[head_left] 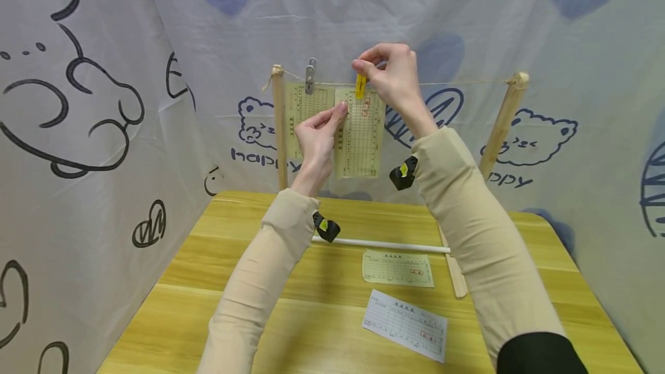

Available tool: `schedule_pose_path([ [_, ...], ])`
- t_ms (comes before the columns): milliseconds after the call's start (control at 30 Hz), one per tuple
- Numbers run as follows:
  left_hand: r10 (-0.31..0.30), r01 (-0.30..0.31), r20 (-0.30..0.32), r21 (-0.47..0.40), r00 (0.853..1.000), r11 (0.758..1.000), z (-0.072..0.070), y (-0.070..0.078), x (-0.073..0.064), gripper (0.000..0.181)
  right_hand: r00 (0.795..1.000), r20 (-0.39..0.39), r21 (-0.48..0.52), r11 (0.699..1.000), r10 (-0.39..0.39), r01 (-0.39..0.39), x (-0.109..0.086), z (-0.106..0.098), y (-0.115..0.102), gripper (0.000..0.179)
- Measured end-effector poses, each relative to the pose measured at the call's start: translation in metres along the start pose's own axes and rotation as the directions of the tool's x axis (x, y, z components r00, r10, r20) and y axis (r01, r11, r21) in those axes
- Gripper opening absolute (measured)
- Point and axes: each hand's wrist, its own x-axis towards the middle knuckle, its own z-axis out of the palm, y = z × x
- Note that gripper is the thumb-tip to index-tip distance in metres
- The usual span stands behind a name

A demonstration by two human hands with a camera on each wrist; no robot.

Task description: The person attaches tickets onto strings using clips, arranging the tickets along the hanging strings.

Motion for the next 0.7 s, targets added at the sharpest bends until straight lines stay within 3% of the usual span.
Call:
schedule_pose_path([
  [700, 0.001, -0.001, -0.003, 0.010, 1.000, 1.000, 0.0016, 0.0009, -0.0004, 0.027, 0.998, 0.050, -0.016, 1.000, 0.025, -0.024, -0.0005, -0.0031, -0.0029, 0.030],
])
